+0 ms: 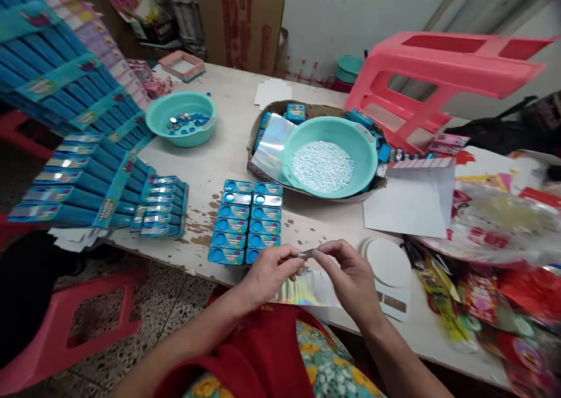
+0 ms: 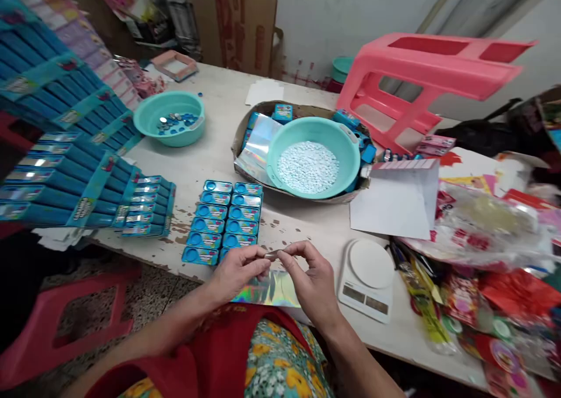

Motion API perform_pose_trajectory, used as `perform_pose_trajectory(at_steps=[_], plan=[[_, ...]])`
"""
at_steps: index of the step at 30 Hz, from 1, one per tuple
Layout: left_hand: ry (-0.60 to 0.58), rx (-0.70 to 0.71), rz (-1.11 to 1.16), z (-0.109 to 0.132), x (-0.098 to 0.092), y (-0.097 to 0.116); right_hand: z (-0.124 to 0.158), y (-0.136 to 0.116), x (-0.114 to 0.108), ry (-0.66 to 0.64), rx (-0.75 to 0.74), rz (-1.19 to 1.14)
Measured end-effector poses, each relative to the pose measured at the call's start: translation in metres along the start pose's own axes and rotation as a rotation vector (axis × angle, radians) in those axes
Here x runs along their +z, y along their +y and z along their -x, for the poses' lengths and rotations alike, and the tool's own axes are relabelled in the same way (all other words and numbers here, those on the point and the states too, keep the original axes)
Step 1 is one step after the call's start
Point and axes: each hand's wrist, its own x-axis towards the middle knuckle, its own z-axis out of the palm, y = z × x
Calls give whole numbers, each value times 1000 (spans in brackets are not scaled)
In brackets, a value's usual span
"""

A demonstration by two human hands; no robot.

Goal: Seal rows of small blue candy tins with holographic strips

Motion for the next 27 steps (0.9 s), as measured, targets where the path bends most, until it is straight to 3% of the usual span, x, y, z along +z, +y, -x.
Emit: perform_pose_trajectory(at_steps=[6,11,16,20,22,27], plan=[[212,-70,29,19,-64,14,-21,-26,64,-56,-53,-182],[199,-69,124,23,-93,16,-32,-35,86,-29,-36,-235],[248,-45,196,22,-100,14,-42,-39,89,-34,-25,-241],[497,96,-131,24,-94,16,-46,-37,90,12,-2,-242],[566,134,-208,27,-92,18,-46,-38,92,35,10,-264],[534,132,65,26,-96,18,-46,-45,105,2,24,-317]])
